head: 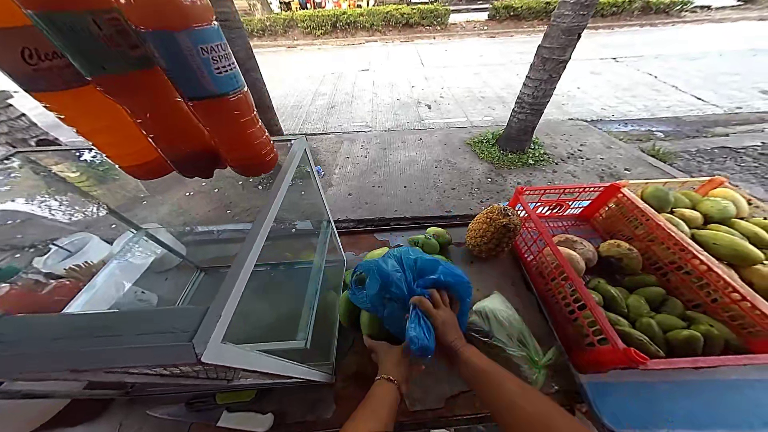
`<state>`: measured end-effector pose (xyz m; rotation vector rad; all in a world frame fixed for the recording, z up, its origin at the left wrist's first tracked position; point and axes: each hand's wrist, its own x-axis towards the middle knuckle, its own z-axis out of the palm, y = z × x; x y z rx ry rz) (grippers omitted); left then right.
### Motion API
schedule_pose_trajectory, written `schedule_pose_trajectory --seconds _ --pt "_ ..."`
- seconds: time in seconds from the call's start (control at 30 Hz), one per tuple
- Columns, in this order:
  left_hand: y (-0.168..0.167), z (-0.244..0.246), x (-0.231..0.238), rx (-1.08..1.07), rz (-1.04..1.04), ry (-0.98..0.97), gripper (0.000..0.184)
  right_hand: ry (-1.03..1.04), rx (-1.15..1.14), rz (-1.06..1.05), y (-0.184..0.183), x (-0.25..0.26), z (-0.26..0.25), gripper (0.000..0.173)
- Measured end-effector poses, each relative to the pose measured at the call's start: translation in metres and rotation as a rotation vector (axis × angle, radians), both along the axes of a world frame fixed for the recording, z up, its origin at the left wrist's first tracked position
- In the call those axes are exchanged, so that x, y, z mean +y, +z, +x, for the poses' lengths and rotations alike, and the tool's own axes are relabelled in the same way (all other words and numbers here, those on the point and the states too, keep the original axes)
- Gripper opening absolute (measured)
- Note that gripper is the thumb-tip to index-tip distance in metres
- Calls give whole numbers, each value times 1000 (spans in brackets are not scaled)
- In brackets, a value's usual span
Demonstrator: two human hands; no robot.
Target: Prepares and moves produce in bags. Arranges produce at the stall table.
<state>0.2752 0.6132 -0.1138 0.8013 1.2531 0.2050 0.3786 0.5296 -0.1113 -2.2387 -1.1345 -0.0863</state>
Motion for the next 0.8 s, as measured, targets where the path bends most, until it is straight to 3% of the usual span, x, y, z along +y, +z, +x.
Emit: schedule_pose_trajectory --seconds 0.1,0.23,0.33,0.43,0.53,0.63,0.73,0.8 --pt "-13 -6 3 200 173 -57 150 -116 53 -147 -9 -9 2 53" --pt "-18 -23 8 384 537 -313 156 -158 107 -303 -7 -11 20 55" --pt "-18 -34 10 531 793 -576 154 -170 115 -349 -3 -8 23 50" --pt "-24 -43 11 570 914 -694 154 -190 270 -361 17 -1 34 38" --pt "-30 -49 6 509 1011 -751 153 -276 477 13 23 -3 62 35" --pt "-33 -57 -5 263 1213 -858 128 -543 812 601 36 -7 77 33" --pt "-35 -55 -19 119 1206 -1098 97 -826 976 891 52 -6 81 40" --pt "-39 -52 -25 135 1116 -1196 94 -916 1005 1022 58 -6 89 48"
